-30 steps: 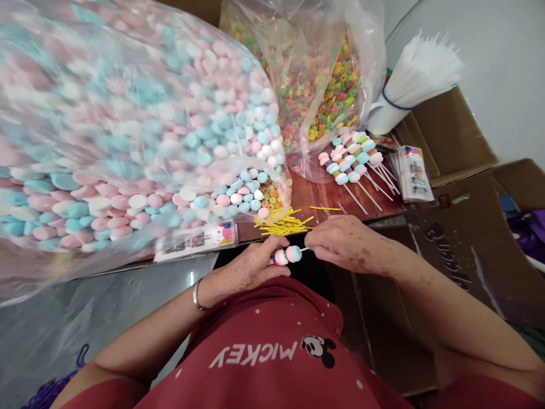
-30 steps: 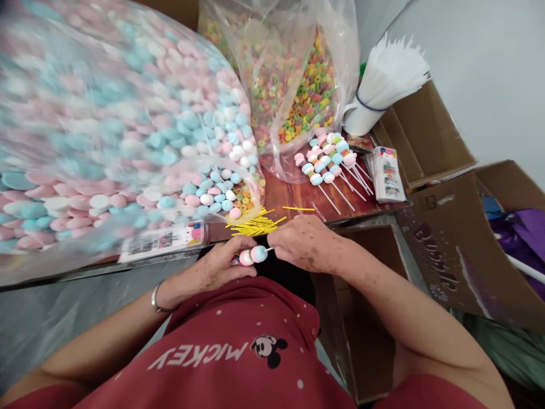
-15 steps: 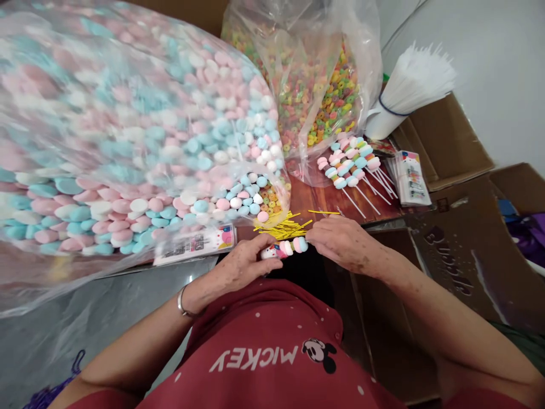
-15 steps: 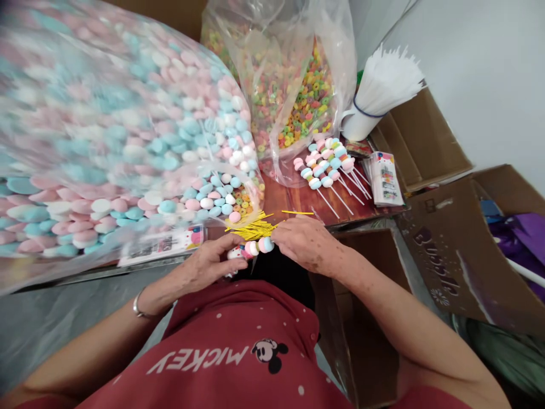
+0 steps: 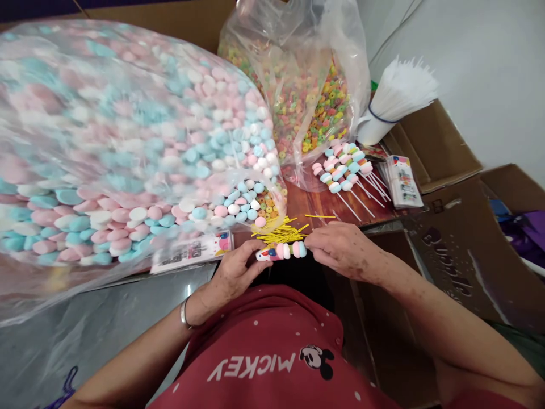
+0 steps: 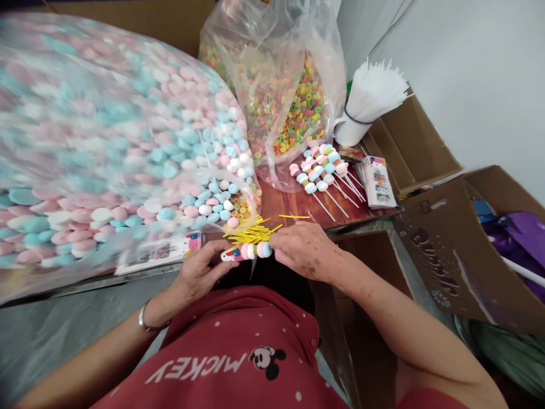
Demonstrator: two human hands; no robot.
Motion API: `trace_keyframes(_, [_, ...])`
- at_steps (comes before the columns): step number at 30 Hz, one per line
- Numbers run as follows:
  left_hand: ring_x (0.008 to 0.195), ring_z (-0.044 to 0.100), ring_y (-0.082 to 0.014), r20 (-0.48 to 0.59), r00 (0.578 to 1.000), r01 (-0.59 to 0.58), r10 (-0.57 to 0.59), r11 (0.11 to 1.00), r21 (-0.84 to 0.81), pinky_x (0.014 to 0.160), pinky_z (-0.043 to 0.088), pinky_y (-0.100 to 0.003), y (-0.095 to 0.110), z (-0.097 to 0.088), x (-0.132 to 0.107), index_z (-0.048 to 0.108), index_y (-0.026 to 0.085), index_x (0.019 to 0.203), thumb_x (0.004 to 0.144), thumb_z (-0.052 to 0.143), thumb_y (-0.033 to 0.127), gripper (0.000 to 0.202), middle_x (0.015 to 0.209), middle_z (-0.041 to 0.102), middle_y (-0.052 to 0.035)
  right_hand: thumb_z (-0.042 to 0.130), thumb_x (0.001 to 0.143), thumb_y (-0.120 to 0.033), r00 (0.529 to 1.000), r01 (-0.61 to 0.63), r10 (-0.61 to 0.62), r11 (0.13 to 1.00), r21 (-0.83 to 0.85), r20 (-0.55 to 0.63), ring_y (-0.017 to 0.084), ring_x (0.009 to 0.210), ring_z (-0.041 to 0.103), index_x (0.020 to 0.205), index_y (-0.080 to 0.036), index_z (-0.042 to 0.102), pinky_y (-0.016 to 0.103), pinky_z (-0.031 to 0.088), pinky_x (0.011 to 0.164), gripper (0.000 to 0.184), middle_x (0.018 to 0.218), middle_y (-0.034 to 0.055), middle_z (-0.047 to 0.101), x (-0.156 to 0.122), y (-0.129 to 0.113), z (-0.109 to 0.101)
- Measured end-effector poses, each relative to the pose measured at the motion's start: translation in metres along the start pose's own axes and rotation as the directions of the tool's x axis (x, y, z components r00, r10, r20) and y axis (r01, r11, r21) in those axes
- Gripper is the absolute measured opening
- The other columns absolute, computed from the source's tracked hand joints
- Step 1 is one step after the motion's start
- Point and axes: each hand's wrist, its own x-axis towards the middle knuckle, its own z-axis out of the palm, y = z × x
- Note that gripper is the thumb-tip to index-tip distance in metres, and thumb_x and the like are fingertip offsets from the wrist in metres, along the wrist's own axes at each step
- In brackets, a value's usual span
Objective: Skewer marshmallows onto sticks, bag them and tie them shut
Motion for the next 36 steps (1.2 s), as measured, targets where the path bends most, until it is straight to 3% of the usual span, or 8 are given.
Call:
trace_keyframes(4, [0.067,0.065,-0.013,0.092,0.995,-0.039,0.041,0.999,-0.028,0.063,0.051,-0.022,0.003,-0.006,0.001,0.062,0.02,0.107,0.087,0.067,0.031,0.024,0.087,0.072,-0.0031,0.049,0.086,-0.015,0.997,-0.015,0.014,1.0,0.012,0.079,0.014,0.066,0.051,0.077,-0.017,0.064,0.028,0.027,0.064,0.018,0.074,0.0029,0.066,0.001,-0.001,-0.005])
trace_keyframes(9, [0.081,0.07,-0.0176,0.17,0.952,-0.26,0.253,0.965,0.02,0.072,0.053,-0.025,0.004,-0.008,0.003,0.059,0.02,0.113,0.091,0.063,0.03,0.024,0.098,0.073,-0.0084,0.046,0.085,-0.015,0.975,-0.088,0.023,0.953,0.289,0.222,0.011,0.058,0.044,0.072,-0.017,0.061,0.025,0.025,0.06,0.02,0.064,-0.0021,0.056,0.005,-0.001,-0.01])
trace_keyframes(14, [0.076,0.067,-0.0183,0.207,0.962,-0.195,0.177,0.978,0.072,0.069,0.051,-0.028,0.006,-0.005,0.006,0.057,0.019,0.116,0.093,0.059,0.035,0.028,0.094,0.071,-0.0089,0.042,0.086,-0.018,0.985,-0.085,0.0,0.872,0.482,0.174,0.01,0.059,0.047,0.076,-0.016,0.062,0.023,0.029,0.059,0.022,0.065,-0.0029,0.056,0.006,0.002,-0.004])
trace_keyframes(19, [0.061,0.053,-0.0128,0.368,0.93,-0.03,0.024,0.999,0.012,0.057,0.04,-0.023,0.01,-0.002,0.016,0.06,0.017,0.1,0.093,0.058,0.042,0.026,0.074,0.061,0.0003,0.042,0.091,-0.017,0.985,0.145,-0.13,0.981,0.127,-0.117,0.014,0.067,0.05,0.08,-0.016,0.063,0.028,0.032,0.068,0.024,0.073,0.003,0.063,0.008,0.0,0.007])
trace_keyframes(22, [0.062,0.05,-0.0122,0.477,0.879,0.048,-0.019,0.998,-0.047,0.058,0.038,-0.023,0.01,0.002,0.019,0.059,0.017,0.093,0.09,0.061,0.045,0.028,0.071,0.058,0.0023,0.044,0.093,-0.017,0.964,0.234,-0.238,0.971,-0.046,-0.119,0.015,0.066,0.05,0.079,-0.016,0.063,0.03,0.031,0.067,0.023,0.071,0.0039,0.063,0.011,-0.002,0.012])
trace_keyframes(27, [0.072,0.057,-0.0143,0.341,0.935,0.166,-0.096,0.969,-0.181,0.068,0.044,-0.026,0.019,0.003,0.017,0.059,0.019,0.11,0.084,0.07,0.041,0.036,0.087,0.065,-0.0011,0.045,0.092,-0.015,0.966,0.215,-0.219,0.976,-0.043,-0.136,0.015,0.064,0.052,0.078,-0.017,0.061,0.029,0.032,0.065,0.021,0.071,0.0031,0.065,0.012,0.0,0.007])
trace_keyframes(31, [0.084,0.065,-0.0182,0.172,0.967,0.253,-0.186,0.74,-0.624,0.068,0.054,-0.028,0.038,-0.015,0.028,0.057,0.021,0.112,0.079,0.075,0.044,0.045,0.111,0.066,-0.0093,0.041,0.092,-0.013,0.96,0.111,-0.083,0.99,0.092,-0.269,0.014,0.063,0.055,0.079,-0.019,0.06,0.026,0.038,0.063,0.024,0.071,0.0017,0.065,0.01,0.001,-0.005])
trace_keyframes(36, [0.067,0.067,-0.0179,-0.003,0.971,0.08,-0.241,0.334,-0.939,0.05,0.054,-0.029,0.049,-0.046,0.059,0.063,0.02,0.107,0.089,0.053,0.058,0.043,0.114,0.068,-0.0116,0.039,0.096,-0.025,0.889,-0.059,0.262,0.879,0.473,-0.375,0.013,0.06,0.056,0.083,-0.021,0.061,0.023,0.044,0.056,0.026,0.068,-0.0003,0.061,0.019,-0.007,-0.018])
